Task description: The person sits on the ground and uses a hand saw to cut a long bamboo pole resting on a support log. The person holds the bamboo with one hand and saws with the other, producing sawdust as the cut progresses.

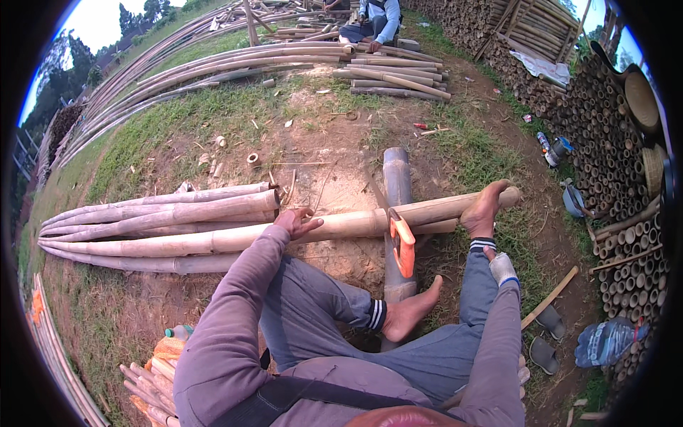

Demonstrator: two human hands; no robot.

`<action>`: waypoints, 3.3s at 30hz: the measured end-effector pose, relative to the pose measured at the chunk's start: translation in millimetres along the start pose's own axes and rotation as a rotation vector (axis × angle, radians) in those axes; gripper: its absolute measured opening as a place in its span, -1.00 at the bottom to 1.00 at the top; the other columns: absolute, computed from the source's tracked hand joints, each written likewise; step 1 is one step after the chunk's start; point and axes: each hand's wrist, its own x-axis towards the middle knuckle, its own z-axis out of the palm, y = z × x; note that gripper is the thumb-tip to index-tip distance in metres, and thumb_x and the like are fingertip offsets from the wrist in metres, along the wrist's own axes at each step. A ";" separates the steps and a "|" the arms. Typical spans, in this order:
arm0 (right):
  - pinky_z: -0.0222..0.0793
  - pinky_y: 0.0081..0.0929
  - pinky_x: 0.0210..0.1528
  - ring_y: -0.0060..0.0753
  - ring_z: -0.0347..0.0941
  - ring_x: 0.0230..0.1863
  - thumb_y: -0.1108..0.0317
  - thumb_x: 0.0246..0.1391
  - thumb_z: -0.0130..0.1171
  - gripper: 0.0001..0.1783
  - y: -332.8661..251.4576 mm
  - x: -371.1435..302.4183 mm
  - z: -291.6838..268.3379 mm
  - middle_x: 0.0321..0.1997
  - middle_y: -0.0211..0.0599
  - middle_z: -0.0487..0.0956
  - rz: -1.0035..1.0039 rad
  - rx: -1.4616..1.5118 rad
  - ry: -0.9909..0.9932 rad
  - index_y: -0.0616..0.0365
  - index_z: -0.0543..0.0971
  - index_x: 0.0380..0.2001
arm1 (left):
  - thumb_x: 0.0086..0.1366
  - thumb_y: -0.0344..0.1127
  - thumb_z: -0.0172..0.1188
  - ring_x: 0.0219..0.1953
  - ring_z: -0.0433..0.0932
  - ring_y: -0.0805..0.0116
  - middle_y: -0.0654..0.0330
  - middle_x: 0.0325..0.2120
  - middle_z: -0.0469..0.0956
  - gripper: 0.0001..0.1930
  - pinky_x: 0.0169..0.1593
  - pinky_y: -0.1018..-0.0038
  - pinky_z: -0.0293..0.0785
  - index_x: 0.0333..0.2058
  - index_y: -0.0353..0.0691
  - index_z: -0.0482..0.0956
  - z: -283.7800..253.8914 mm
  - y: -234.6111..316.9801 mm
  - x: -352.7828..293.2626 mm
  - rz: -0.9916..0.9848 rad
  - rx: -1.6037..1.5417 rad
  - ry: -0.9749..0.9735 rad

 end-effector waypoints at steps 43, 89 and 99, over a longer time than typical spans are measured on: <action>0.46 0.06 0.24 0.49 0.52 0.26 -0.55 0.24 0.11 0.10 -8.4 -8.8 1.1 0.04 0.60 0.62 0.044 -0.137 0.115 0.58 0.63 -0.02 | 0.27 0.65 0.04 0.31 0.55 -0.19 -0.21 0.21 0.61 0.01 0.37 0.07 0.45 0.34 -0.14 0.53 1.3 -6.2 1.7 -0.018 0.040 -0.044; 0.43 0.04 0.28 0.46 0.48 0.31 -0.54 0.26 0.08 0.11 -11.1 -14.5 -4.2 0.09 0.59 0.60 0.077 -0.129 0.123 0.60 0.62 0.03 | 0.33 0.58 0.03 0.28 0.56 -0.19 -0.23 0.17 0.63 -0.06 0.34 0.06 0.45 0.26 -0.21 0.59 0.3 1.0 1.0 -0.015 0.013 -0.019; 0.43 0.05 0.26 0.48 0.49 0.29 -0.57 0.23 0.10 0.13 -11.1 -11.0 0.6 0.06 0.61 0.60 0.030 -0.100 0.112 0.60 0.63 0.00 | 0.34 0.56 0.05 0.26 0.58 -0.21 -0.25 0.15 0.63 -0.08 0.33 0.06 0.47 0.24 -0.21 0.61 -0.1 -4.2 0.0 -0.026 0.005 -0.026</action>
